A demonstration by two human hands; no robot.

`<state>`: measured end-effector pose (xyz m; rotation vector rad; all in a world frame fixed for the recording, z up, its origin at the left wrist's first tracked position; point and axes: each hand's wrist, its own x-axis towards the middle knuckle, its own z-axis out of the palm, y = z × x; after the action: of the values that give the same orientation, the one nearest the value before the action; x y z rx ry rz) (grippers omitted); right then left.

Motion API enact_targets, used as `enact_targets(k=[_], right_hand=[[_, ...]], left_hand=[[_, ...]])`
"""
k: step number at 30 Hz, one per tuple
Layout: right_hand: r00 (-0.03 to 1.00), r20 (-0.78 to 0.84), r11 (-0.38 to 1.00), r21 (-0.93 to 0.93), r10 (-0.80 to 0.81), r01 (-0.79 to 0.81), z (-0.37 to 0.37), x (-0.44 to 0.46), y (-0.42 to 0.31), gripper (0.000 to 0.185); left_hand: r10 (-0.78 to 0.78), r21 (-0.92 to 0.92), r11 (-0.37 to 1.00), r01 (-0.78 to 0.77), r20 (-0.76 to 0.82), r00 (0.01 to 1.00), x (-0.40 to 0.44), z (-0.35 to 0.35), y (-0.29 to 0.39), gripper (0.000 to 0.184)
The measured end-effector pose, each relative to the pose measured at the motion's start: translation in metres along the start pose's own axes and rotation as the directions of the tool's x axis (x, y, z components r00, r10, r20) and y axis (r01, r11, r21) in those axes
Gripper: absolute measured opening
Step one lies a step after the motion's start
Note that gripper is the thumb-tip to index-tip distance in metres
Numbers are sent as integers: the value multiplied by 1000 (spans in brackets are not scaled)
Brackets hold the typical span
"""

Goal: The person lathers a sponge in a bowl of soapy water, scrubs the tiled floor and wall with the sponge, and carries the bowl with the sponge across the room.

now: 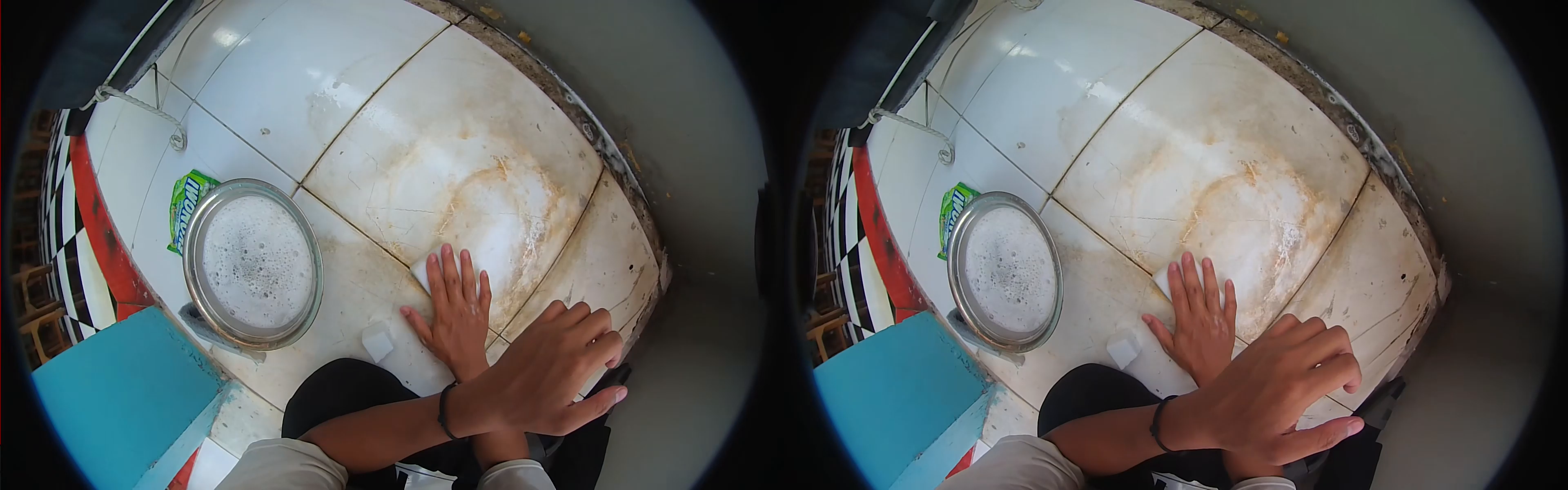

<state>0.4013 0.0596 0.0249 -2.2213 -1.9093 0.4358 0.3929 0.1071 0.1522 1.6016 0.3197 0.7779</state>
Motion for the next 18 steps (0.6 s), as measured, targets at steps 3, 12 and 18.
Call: enact_targets(k=[3, 12, 18], right_hand=[[996, 83, 999, 51, -12, 8, -11, -16, -2, 82], [989, -129, 984, -172, -71, 49, -7, 236, 58, 91], [979, -125, 961, -205, 162, -185, -37, 327, 113, 92]], left_hand=[[-16, -72, 997, 14, -19, 1000, -2, 8, -2, 30], [182, -76, 978, -197, -169, 969, 3, -4, 1, 26], [184, 6, 981, -195, -371, 910, 4, -36, -9, 25]])
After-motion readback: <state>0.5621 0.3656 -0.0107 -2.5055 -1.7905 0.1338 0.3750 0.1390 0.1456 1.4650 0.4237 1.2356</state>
